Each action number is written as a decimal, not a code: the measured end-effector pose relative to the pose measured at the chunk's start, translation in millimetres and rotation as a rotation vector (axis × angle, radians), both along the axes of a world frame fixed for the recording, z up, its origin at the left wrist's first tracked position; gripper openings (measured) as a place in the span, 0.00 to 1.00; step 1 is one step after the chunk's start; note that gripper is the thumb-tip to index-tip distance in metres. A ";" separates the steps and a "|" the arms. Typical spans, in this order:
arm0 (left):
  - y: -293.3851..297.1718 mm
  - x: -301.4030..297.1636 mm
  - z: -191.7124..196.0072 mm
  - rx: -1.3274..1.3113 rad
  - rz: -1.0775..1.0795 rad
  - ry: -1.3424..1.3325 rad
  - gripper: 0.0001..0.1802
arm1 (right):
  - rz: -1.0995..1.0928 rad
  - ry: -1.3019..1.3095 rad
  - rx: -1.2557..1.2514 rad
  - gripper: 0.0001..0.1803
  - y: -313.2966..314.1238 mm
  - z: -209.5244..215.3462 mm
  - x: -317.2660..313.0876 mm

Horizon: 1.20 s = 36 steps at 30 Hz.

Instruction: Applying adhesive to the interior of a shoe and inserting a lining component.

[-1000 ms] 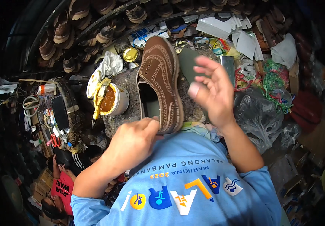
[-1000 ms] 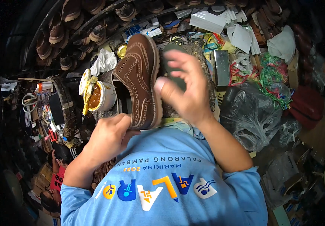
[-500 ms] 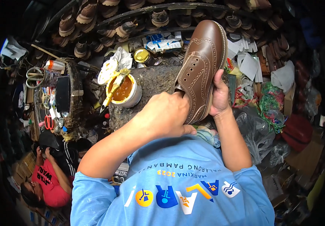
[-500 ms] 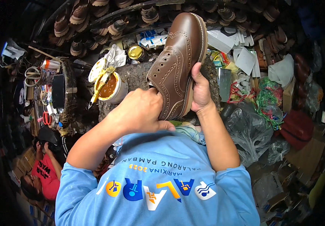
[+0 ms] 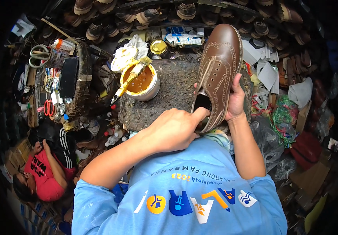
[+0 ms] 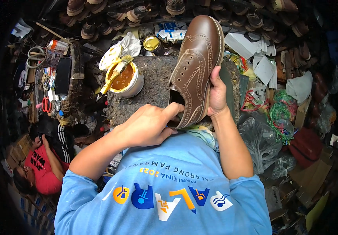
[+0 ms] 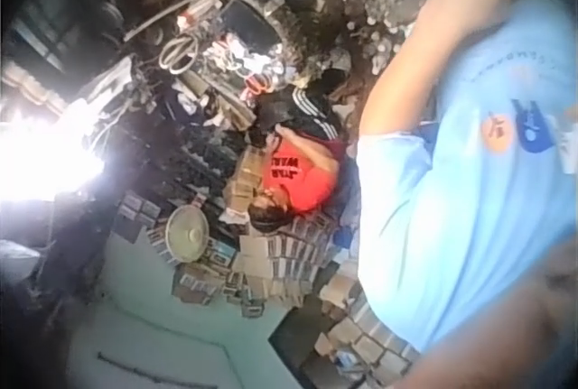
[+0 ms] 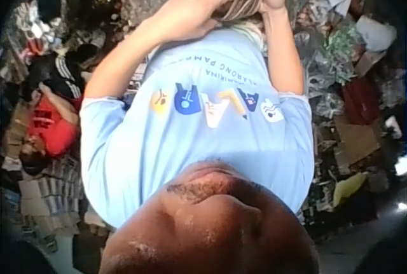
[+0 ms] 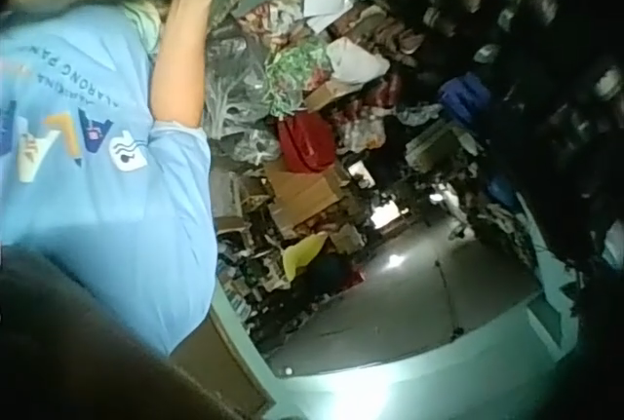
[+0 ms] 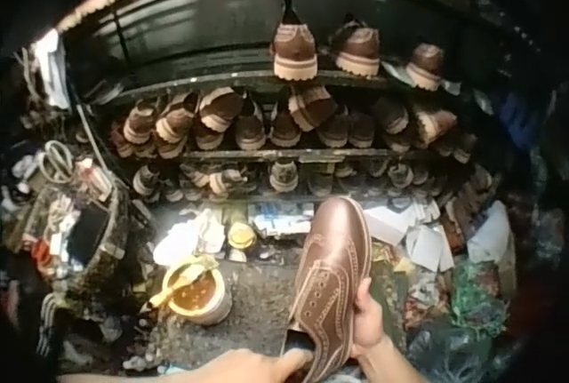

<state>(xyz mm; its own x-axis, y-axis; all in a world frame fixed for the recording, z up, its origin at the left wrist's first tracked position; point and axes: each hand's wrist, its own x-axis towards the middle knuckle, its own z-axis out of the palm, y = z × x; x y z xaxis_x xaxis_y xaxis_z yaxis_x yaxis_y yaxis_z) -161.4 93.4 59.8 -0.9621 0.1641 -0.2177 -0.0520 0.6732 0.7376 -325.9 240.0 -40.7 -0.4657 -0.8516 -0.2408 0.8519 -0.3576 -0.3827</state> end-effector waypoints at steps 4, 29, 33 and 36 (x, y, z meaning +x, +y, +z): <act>9.3 11.5 1.3 0.036 -0.034 0.360 0.16 | -0.009 0.027 0.123 0.43 -6.4 9.8 -1.2; 29.6 -5.0 4.8 -0.316 0.000 0.041 0.05 | 0.663 2.337 0.313 0.04 17.0 95.5 -4.8; 27.6 -5.4 0.7 -0.337 -0.036 0.028 0.06 | 0.689 2.315 0.338 0.04 18.0 93.1 0.7; 22.9 -8.5 -0.6 -0.340 -0.089 -0.004 0.06 | 0.714 2.309 0.405 0.04 18.6 89.9 6.3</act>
